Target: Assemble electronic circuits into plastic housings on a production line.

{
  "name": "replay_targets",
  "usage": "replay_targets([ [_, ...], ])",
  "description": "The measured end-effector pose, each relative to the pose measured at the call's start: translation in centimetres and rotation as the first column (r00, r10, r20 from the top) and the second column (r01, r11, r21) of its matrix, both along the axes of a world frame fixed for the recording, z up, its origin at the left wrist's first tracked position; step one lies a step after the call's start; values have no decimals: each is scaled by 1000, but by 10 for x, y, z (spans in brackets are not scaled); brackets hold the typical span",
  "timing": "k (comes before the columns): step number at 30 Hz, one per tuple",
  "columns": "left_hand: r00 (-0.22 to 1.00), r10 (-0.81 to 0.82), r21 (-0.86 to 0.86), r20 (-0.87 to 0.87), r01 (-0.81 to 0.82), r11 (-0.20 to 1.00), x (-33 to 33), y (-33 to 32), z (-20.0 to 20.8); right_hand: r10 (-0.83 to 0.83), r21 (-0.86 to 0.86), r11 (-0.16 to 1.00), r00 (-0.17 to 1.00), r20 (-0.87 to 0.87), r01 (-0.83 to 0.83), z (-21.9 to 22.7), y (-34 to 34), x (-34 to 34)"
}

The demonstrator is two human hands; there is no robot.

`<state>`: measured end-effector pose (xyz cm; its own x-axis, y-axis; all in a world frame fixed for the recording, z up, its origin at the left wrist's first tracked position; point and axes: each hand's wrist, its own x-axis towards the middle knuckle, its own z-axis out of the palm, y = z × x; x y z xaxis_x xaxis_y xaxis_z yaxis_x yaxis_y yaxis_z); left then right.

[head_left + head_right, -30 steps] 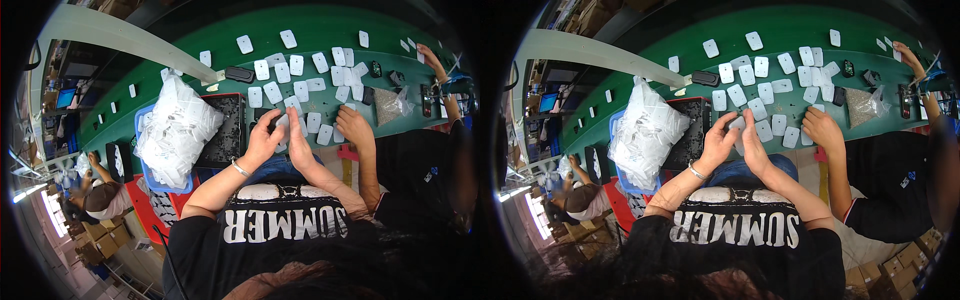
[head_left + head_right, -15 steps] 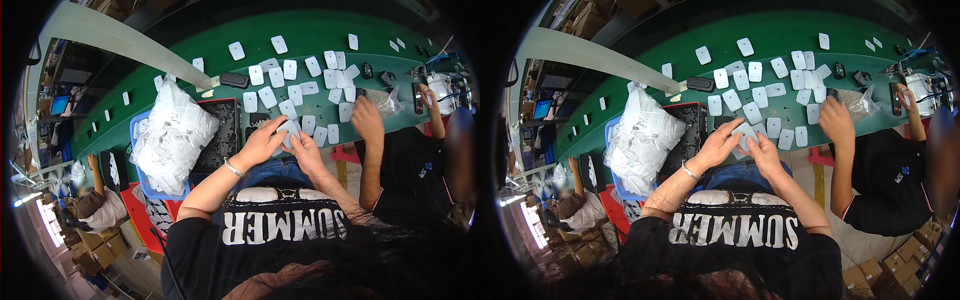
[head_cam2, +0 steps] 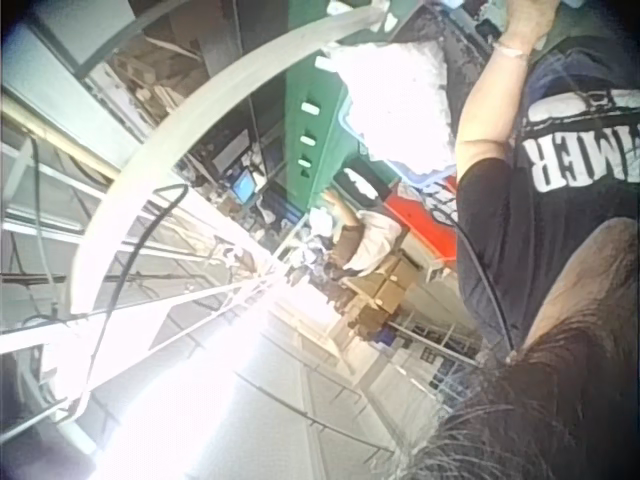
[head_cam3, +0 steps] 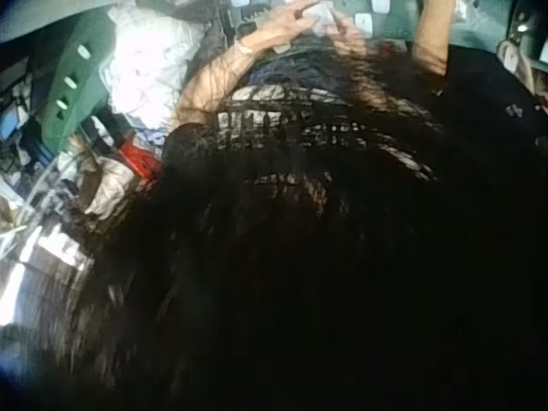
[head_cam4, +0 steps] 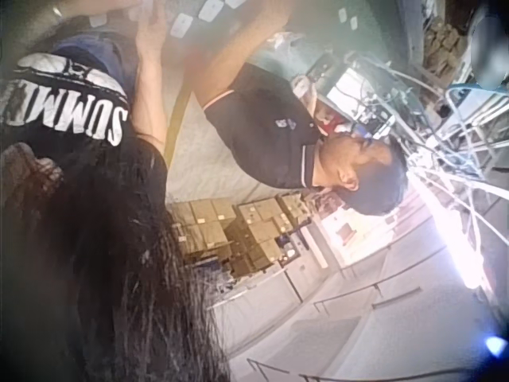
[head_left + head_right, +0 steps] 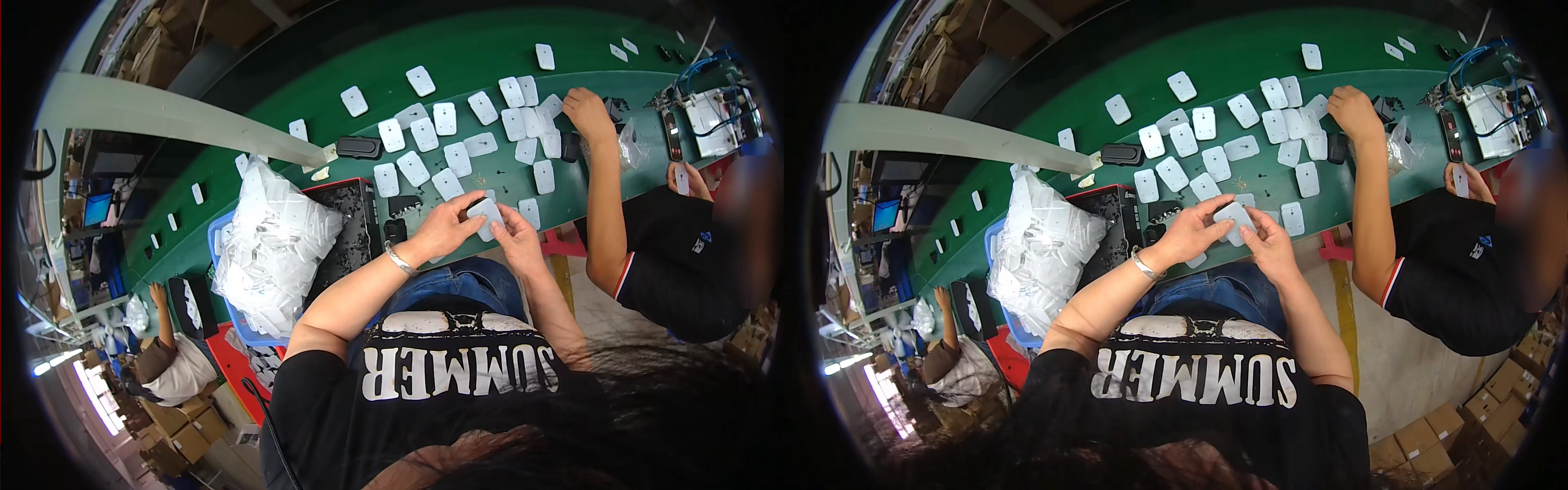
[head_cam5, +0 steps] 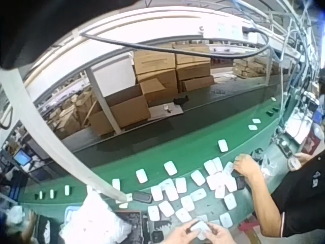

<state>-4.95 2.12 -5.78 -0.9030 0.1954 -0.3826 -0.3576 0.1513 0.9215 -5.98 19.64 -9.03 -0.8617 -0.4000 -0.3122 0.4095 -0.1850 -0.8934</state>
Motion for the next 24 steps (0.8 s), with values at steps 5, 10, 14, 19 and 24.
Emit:
replay_targets([
  [5, 974, 49, -89, -222, -71, 993, -11, 19, -22, -79, 194, 978, 997, 14, 74, -15, 20, -18],
  [10, 967, 77, -147, -245, -115, 982, -6, 13, -18, -307, 338, 900, 951, 43, 276, -42, 33, -61],
  [14, 999, 34, -58, -14, -34, 998, 15, 2, -14, -315, 501, 826, 948, 34, 257, -84, 36, -75],
  [19, 999, 40, -67, 34, -38, 997, 36, 0, -19, -406, 492, 808, 912, 65, 324, -99, 26, -77],
  [24, 996, 50, 3, 77, -50, 999, 42, 1, -23, -435, 631, 666, 894, -105, 398, -121, 26, -85],
])
